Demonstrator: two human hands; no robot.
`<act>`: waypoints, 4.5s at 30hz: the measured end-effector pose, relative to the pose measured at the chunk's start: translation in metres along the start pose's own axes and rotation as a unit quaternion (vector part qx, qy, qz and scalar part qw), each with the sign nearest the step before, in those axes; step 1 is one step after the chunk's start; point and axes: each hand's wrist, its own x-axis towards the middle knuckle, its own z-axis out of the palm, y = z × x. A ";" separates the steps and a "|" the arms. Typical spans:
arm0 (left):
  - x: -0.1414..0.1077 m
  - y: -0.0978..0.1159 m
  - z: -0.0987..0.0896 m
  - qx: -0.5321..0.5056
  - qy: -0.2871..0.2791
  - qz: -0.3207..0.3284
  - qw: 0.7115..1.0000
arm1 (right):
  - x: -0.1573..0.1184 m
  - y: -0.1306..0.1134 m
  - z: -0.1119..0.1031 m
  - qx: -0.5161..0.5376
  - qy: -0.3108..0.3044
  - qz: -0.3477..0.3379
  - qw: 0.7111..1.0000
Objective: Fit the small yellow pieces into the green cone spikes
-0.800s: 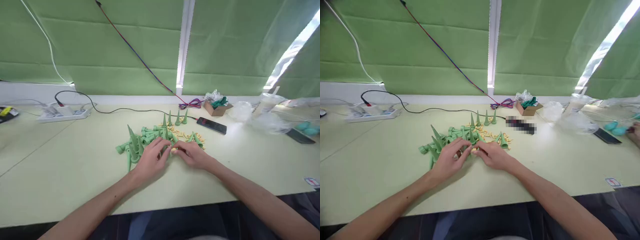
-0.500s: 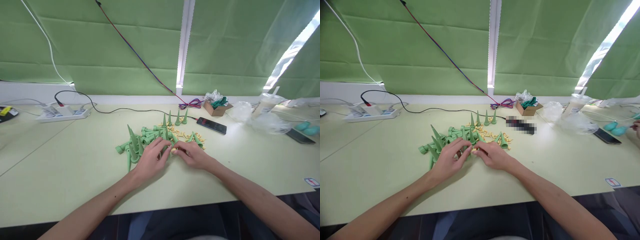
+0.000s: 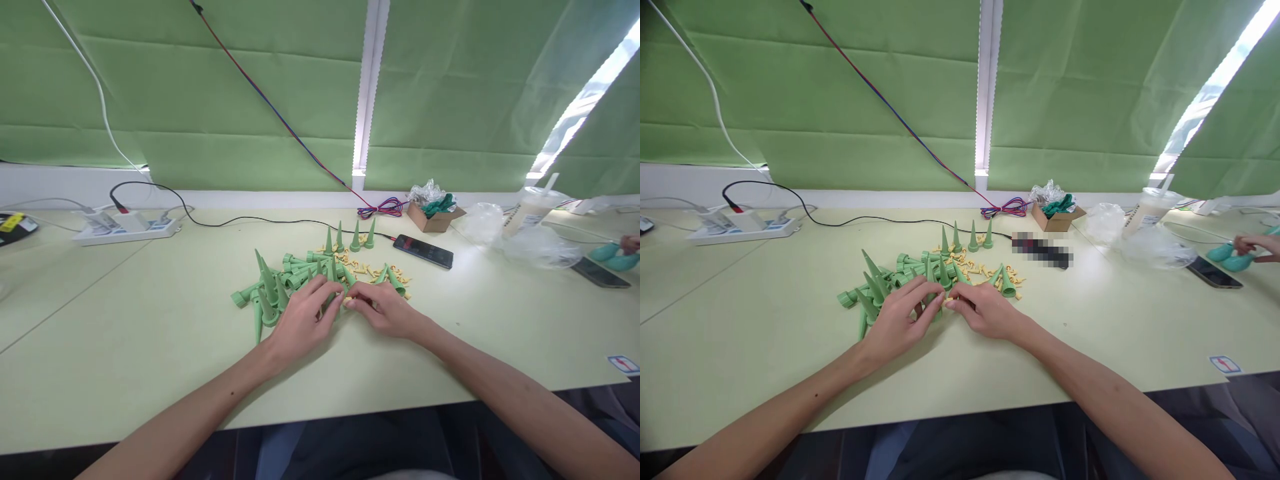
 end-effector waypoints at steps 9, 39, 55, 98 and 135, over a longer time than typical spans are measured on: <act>-0.001 -0.003 0.001 0.022 -0.005 0.022 1.000 | 0.000 0.002 0.000 0.004 -0.007 0.009 1.000; 0.001 0.000 -0.002 -0.019 -0.050 -0.015 0.998 | 0.004 0.002 -0.001 -0.012 0.050 0.025 0.998; -0.001 0.007 -0.005 -0.104 -0.198 -0.015 0.975 | 0.005 -0.004 -0.004 0.146 0.038 0.093 0.984; -0.004 0.002 -0.003 0.030 -0.194 0.027 0.980 | 0.005 0.001 0.000 0.069 0.196 0.092 0.974; -0.012 -0.002 0.008 0.038 -0.174 0.061 0.982 | 0.085 0.097 -0.050 -0.177 0.243 0.171 0.938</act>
